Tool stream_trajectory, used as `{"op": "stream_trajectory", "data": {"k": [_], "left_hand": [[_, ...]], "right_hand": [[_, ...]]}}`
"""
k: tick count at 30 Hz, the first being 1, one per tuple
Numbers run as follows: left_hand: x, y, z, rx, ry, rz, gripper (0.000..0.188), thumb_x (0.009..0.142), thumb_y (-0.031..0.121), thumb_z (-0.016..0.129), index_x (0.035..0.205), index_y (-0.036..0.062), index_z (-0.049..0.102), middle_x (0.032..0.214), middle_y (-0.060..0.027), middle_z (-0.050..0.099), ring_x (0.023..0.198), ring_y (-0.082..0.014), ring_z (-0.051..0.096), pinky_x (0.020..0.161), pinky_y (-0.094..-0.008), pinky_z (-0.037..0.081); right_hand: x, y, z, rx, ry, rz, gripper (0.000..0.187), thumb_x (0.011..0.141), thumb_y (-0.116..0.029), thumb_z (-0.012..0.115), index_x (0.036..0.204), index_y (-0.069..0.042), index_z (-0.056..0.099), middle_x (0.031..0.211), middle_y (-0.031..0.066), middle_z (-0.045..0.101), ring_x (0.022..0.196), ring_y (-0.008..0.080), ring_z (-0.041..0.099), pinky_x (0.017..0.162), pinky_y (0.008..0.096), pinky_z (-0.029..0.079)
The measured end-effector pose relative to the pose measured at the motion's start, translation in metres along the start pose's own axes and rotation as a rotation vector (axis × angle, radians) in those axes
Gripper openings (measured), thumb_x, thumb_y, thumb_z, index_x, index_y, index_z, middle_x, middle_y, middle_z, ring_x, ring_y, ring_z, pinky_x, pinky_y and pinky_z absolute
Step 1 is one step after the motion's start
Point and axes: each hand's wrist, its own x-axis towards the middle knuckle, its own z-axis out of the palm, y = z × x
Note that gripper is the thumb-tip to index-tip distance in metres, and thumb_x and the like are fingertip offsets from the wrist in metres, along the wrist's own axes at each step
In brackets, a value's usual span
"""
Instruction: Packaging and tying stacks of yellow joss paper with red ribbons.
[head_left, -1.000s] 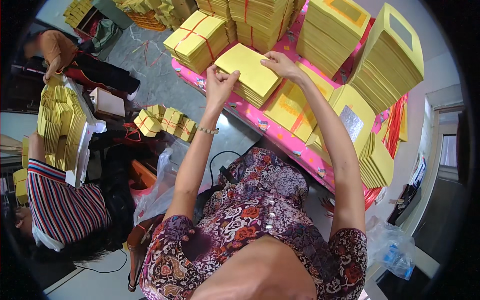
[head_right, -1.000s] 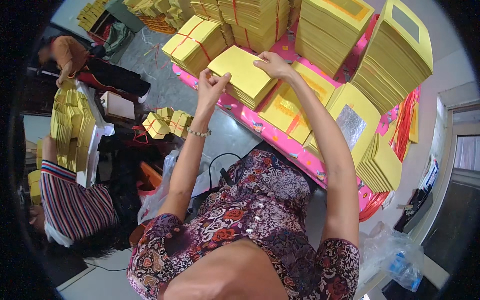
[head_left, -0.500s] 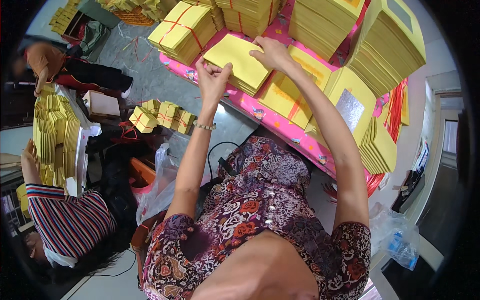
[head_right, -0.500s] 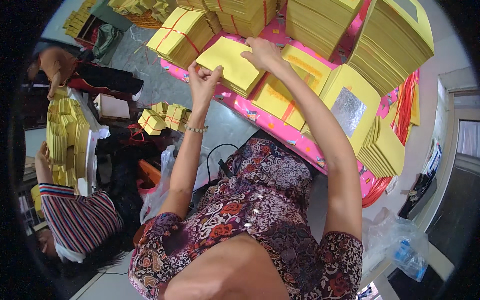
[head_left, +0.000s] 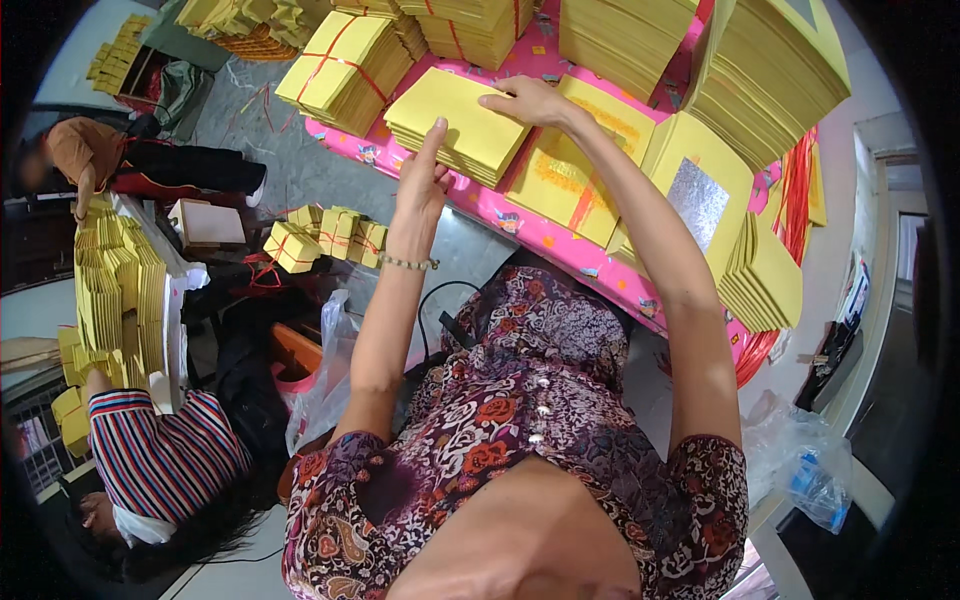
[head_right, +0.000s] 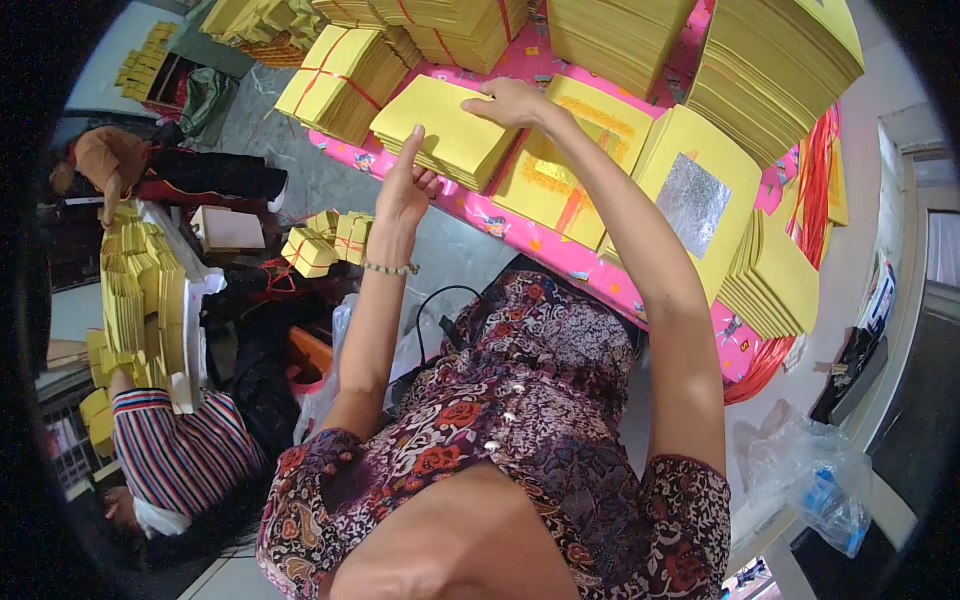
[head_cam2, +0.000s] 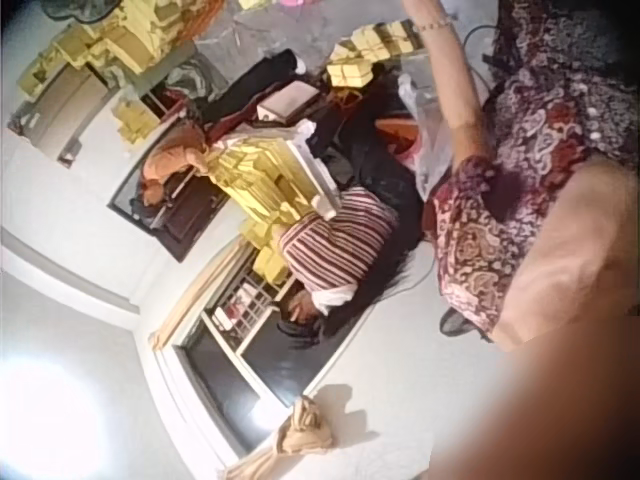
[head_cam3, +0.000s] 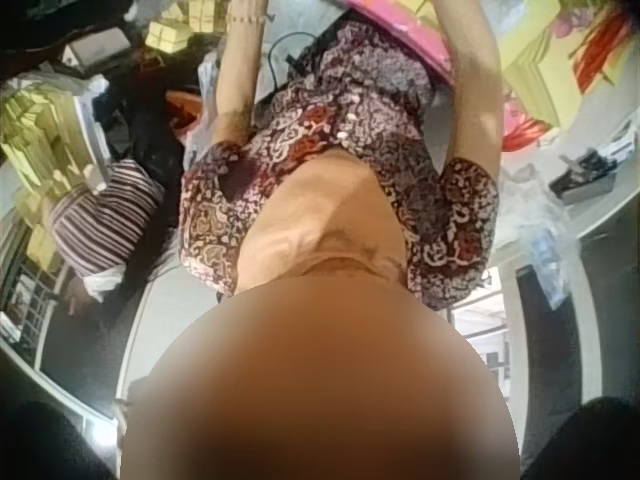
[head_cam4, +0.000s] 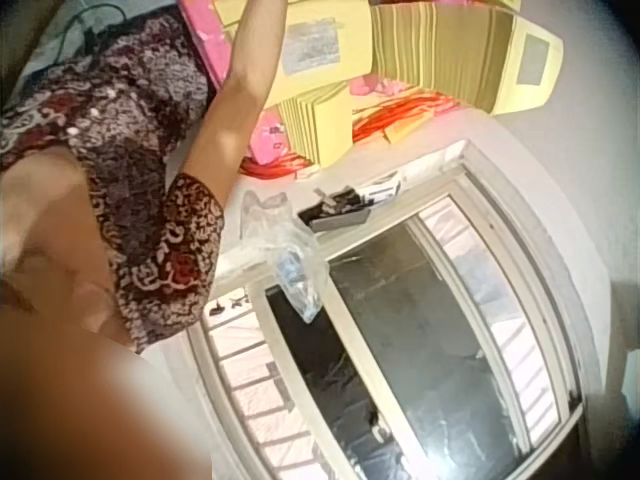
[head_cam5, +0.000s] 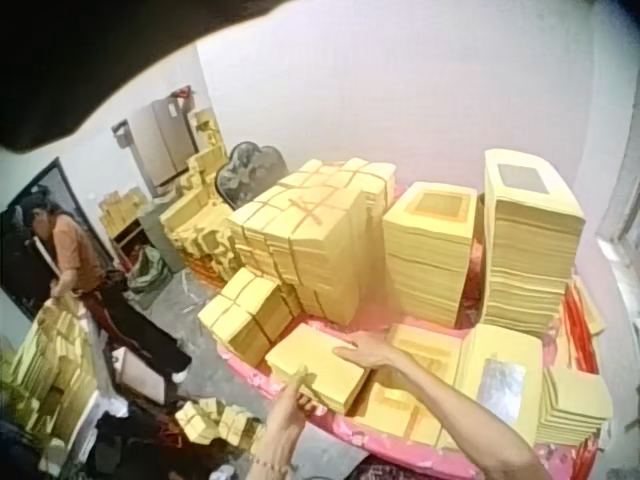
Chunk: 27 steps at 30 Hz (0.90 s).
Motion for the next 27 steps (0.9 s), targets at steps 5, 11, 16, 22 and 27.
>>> {"op": "stream_trajectory", "data": {"k": [5,11,16,22,27], "left_hand": [[0.015,-0.004,-0.003,-0.023,-0.007,0.081,0.038,0.075,0.027,0.078,0.103,0.0111,0.060,0.090,0.0006,0.064,0.067,-0.0090,0.054,0.055,-0.0225,0.037],[0.021,0.002,0.005,-0.106,0.033,0.089,0.042,0.074,0.009,0.076,0.109,-0.0007,0.057,0.099,-0.0071,0.064,0.086,-0.0191,0.063,0.072,-0.0307,0.053],[0.017,0.010,0.011,-0.197,-0.113,0.128,0.038,0.080,0.009,0.066,0.114,-0.0013,0.053,0.109,-0.0103,0.061,0.099,-0.0235,0.060,0.087,-0.0367,0.049],[-0.005,0.024,0.018,-0.125,-0.280,0.167,0.042,0.081,0.008,0.060,0.121,-0.0001,0.048,0.113,-0.0115,0.059,0.105,-0.0240,0.058,0.092,-0.0363,0.047],[-0.020,0.013,0.047,-0.043,-0.433,0.377,0.053,0.079,0.007,0.061,0.127,0.0002,0.040,0.119,-0.0135,0.053,0.108,-0.0246,0.056,0.093,-0.0354,0.047]], "right_hand": [[-0.012,-0.015,0.013,-0.039,0.121,0.000,0.062,0.082,-0.057,0.054,0.114,-0.005,0.063,0.111,0.0214,0.063,0.104,0.0359,0.060,0.088,0.0418,0.047],[-0.005,-0.001,0.016,0.134,0.086,-0.009,0.060,0.085,-0.056,0.054,0.113,-0.003,0.062,0.105,0.0179,0.065,0.098,0.0280,0.061,0.085,0.0372,0.046],[-0.009,-0.008,0.011,0.237,0.046,-0.061,0.061,0.086,-0.055,0.056,0.119,-0.003,0.058,0.107,0.0125,0.064,0.095,0.0202,0.058,0.082,0.0316,0.046],[-0.045,-0.038,-0.010,0.378,0.129,0.097,0.073,0.086,-0.054,0.058,0.131,0.001,0.045,0.119,0.0143,0.056,0.104,0.0179,0.055,0.085,0.0302,0.045],[-0.092,-0.051,-0.023,0.785,0.069,-0.062,0.073,0.086,-0.046,0.063,0.136,0.002,0.038,0.123,0.0130,0.055,0.111,0.0182,0.054,0.092,0.0299,0.045]]}}
